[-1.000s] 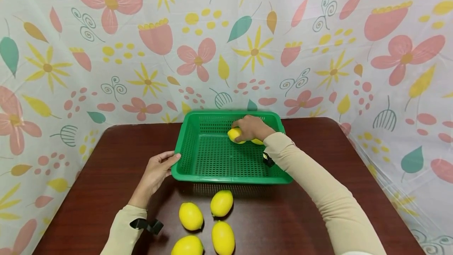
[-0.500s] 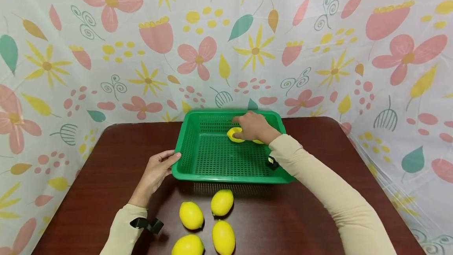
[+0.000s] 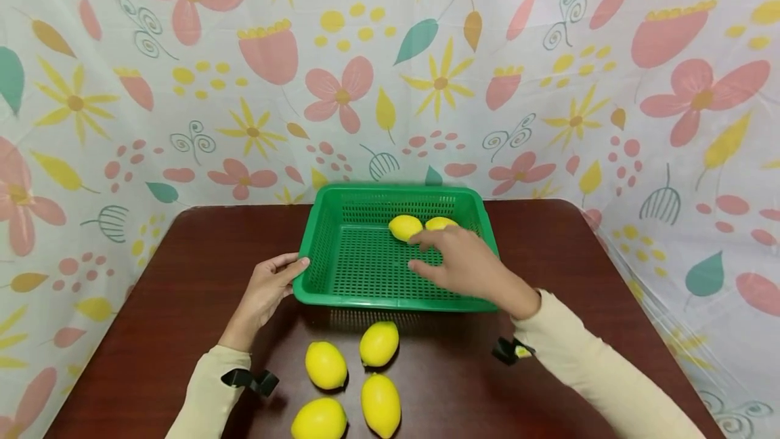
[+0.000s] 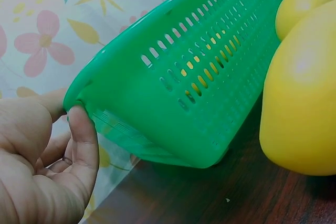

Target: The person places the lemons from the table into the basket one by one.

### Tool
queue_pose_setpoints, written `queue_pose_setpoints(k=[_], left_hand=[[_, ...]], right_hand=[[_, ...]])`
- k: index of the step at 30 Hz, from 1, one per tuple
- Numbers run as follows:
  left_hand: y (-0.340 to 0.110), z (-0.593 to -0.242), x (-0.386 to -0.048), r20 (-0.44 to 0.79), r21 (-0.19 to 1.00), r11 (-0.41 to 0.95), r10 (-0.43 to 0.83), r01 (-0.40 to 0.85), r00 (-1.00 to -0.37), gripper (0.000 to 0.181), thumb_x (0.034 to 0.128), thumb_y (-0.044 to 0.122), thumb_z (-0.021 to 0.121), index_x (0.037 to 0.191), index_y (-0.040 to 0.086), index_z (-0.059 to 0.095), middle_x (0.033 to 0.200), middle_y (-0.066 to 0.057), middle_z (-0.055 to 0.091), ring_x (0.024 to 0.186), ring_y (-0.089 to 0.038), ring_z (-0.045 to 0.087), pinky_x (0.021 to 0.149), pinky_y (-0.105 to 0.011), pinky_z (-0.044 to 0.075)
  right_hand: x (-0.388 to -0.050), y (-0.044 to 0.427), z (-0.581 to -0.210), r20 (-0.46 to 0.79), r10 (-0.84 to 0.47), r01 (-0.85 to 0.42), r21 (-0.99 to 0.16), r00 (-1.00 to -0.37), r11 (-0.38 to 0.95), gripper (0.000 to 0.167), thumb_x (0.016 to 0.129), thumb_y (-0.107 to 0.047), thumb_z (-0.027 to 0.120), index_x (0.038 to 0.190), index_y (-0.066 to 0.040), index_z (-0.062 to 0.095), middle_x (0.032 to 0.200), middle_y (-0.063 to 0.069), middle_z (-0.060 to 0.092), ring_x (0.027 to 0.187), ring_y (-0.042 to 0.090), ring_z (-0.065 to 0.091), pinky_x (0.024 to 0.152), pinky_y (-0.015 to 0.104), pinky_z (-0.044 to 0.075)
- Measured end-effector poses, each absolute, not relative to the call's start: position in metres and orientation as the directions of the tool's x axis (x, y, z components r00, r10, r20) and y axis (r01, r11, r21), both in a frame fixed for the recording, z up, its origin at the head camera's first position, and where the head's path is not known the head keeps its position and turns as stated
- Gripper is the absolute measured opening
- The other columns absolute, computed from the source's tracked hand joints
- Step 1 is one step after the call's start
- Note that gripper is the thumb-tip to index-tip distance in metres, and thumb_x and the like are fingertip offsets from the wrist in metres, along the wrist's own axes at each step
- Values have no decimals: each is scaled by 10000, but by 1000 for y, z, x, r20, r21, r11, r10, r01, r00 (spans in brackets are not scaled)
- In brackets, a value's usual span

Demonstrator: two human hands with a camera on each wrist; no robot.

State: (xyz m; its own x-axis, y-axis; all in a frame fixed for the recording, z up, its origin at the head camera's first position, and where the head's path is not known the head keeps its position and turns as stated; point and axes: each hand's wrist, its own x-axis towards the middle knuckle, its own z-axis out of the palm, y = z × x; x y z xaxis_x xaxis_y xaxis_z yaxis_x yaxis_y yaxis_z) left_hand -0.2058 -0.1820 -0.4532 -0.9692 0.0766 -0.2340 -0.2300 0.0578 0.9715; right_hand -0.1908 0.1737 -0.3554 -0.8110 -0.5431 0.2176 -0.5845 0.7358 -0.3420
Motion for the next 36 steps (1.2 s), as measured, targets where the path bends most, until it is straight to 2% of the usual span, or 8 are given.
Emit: queue_pose_setpoints(k=[7, 12, 18, 21, 25, 29, 32, 36], left_hand=[[-182, -454, -206, -238, 970, 71, 69, -234, -969, 589, 1013, 335, 673, 1469, 3, 506, 1216, -39, 609, 920, -87, 607, 807, -254, 547], [-181, -455, -205, -241, 969, 68, 77, -236, -967, 622, 1008, 349, 678, 1484, -1, 486, 1247, -51, 601, 928, -87, 612, 810, -252, 550], [-182, -455, -206, -237, 971, 48, 81, -233, -968, 599, 1010, 326, 680, 1472, -7, 497, 1213, -36, 611, 919, -87, 626, 803, -253, 559], [-182, -455, -206, -232, 972, 43, 78, -229, -970, 574, 1013, 313, 677, 1460, -6, 511, 1187, -27, 620, 909, -87, 627, 799, -254, 560], [-182, -455, -206, -229, 973, 42, 78, -226, -970, 576, 1013, 314, 677, 1460, -7, 511, 1171, -18, 625, 899, -86, 623, 794, -251, 558], [-182, -455, -207, -227, 974, 44, 77, -224, -971, 579, 1010, 318, 681, 1457, -10, 514, 1158, -13, 630, 888, -87, 618, 788, -250, 556], [-182, -456, -207, -224, 974, 42, 74, -222, -972, 564, 1008, 308, 685, 1444, -14, 527, 1131, -8, 637, 872, -94, 620, 784, -254, 559], [-182, -457, -208, -225, 974, 38, 75, -223, -971, 555, 1006, 299, 690, 1436, -17, 536, 1104, 0, 643, 858, -99, 623, 785, -260, 563]], right_hand=[[-134, 164, -375, 254, -592, -641, -386, -765, 663, 359, 949, -354, 743, 1259, -175, 728, 1081, -44, 736, 985, 144, 651, 813, 376, 551], [-104, 154, -391, 282, -622, -676, -431, -730, 598, 316, 957, -368, 736, 1220, -193, 743, 1148, -88, 728, 1004, 81, 638, 811, 319, 559], [-82, 146, -409, 294, -644, -692, -474, -707, 544, 322, 960, -384, 735, 1190, -160, 752, 1125, -66, 737, 955, 60, 616, 775, 241, 540], [-76, 143, -417, 255, -653, -677, -493, -713, 546, 363, 968, -440, 711, 1214, -174, 739, 1133, -64, 735, 938, 65, 601, 749, 218, 523], [-69, 139, -429, 193, -658, -644, -523, -728, 558, 446, 951, -566, 671, 1271, -256, 699, 1171, -124, 700, 983, 57, 579, 775, 241, 518], [-63, 135, -442, 230, -657, -671, -478, -718, 567, 536, 916, -628, 677, 1294, -250, 687, 1169, -120, 699, 988, 53, 575, 792, 260, 530], [-60, 131, -451, 292, -652, -709, -401, -699, 580, 580, 900, -649, 682, 1259, -195, 716, 1107, -95, 724, 919, 53, 568, 740, 228, 520], [-58, 129, -461, 335, -644, -726, -333, -688, 602, 569, 886, -656, 690, 1189, -177, 748, 974, -86, 725, 812, 40, 509, 655, 184, 457]])
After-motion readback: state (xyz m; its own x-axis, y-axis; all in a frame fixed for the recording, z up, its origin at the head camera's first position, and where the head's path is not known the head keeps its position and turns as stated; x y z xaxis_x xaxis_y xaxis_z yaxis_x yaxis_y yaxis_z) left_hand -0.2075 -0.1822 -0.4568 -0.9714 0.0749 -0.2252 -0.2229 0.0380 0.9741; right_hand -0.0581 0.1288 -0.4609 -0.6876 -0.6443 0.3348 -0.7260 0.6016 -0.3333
